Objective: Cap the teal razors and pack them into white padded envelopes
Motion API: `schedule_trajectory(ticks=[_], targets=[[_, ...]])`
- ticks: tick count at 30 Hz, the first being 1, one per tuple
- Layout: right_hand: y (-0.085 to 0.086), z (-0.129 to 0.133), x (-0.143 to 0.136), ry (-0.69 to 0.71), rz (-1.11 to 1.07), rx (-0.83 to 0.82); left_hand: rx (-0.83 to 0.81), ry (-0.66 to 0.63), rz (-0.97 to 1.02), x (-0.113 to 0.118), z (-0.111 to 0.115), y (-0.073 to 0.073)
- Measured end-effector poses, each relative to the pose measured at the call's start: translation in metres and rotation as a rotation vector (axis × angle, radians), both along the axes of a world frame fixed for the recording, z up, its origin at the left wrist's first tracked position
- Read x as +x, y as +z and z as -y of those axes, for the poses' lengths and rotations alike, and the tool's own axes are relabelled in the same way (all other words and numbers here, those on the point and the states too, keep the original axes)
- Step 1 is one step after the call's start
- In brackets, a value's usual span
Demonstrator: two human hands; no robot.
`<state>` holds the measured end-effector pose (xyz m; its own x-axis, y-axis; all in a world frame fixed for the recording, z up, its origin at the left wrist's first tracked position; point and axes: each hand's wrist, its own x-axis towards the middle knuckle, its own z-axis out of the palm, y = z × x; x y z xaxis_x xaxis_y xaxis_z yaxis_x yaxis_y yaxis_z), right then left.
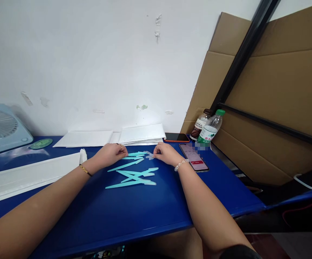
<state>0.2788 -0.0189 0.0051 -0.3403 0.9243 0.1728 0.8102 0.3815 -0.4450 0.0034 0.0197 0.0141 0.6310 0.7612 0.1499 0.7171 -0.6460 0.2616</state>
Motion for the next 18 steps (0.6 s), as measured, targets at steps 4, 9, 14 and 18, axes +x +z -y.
schedule_trajectory(ticks=[4,9,14,18], targets=[[-0.006,-0.004,0.004,-0.035,0.019,0.060,0.036,0.052,0.006,-0.009,-0.005,-0.002],[0.003,0.005,-0.007,0.029,-0.071,0.053,-0.023,-0.101,-0.081,0.003,0.010,0.002],[0.002,0.012,-0.023,0.171,-0.086,0.014,-0.077,-0.087,-0.072,0.013,0.019,0.002],[0.002,0.015,-0.031,0.212,-0.096,-0.055,-0.042,-0.075,-0.009,0.015,0.017,0.000]])
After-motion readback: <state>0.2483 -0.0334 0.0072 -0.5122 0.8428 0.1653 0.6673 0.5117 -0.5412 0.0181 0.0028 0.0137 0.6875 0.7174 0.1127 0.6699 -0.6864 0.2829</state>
